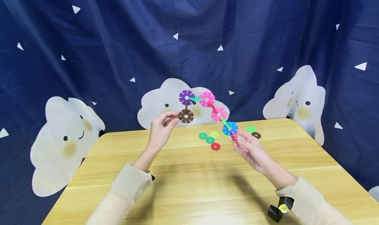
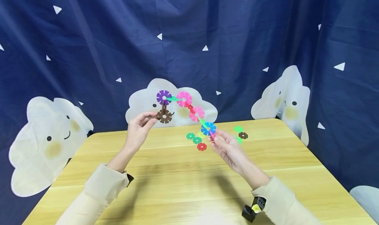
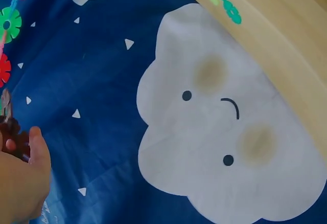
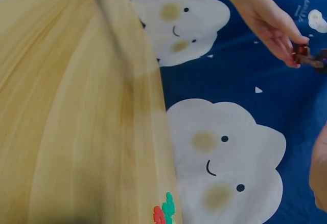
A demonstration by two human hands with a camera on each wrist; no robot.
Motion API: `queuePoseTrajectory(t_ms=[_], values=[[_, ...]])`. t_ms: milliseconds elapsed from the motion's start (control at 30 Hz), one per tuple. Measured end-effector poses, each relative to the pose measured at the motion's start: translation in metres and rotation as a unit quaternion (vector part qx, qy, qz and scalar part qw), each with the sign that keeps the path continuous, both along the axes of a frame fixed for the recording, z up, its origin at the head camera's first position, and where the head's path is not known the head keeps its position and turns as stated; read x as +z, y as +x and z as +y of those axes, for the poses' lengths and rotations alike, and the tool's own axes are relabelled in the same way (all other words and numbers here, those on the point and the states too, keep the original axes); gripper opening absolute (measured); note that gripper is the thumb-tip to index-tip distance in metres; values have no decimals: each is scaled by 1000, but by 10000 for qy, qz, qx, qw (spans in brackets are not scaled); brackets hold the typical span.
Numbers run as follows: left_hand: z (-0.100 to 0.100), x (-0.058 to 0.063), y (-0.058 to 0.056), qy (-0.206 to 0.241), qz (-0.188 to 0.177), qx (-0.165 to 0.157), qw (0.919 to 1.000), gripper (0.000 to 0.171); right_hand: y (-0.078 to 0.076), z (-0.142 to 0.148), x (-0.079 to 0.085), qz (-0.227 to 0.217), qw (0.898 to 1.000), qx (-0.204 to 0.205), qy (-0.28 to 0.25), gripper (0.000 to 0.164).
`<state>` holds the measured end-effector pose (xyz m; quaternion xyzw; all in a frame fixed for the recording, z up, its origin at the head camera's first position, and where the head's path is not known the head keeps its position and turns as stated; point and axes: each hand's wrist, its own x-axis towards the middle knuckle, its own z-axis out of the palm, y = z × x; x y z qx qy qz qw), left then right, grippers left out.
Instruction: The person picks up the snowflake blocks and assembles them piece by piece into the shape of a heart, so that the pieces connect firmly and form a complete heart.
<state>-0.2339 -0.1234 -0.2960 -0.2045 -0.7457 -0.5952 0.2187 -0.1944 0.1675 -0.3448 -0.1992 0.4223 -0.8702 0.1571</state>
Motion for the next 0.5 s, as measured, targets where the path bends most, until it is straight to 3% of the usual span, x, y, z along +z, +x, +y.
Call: queuePoseTrajectory(t_ms=[233,500], values=[[0,14,2,-96,263,-187,9994,18,13,-6,-5,579,9908,8,1224,13],[2,17,7,39,302,-227,9993,20,18,-9,-5,689,9874,23,1422,12]])
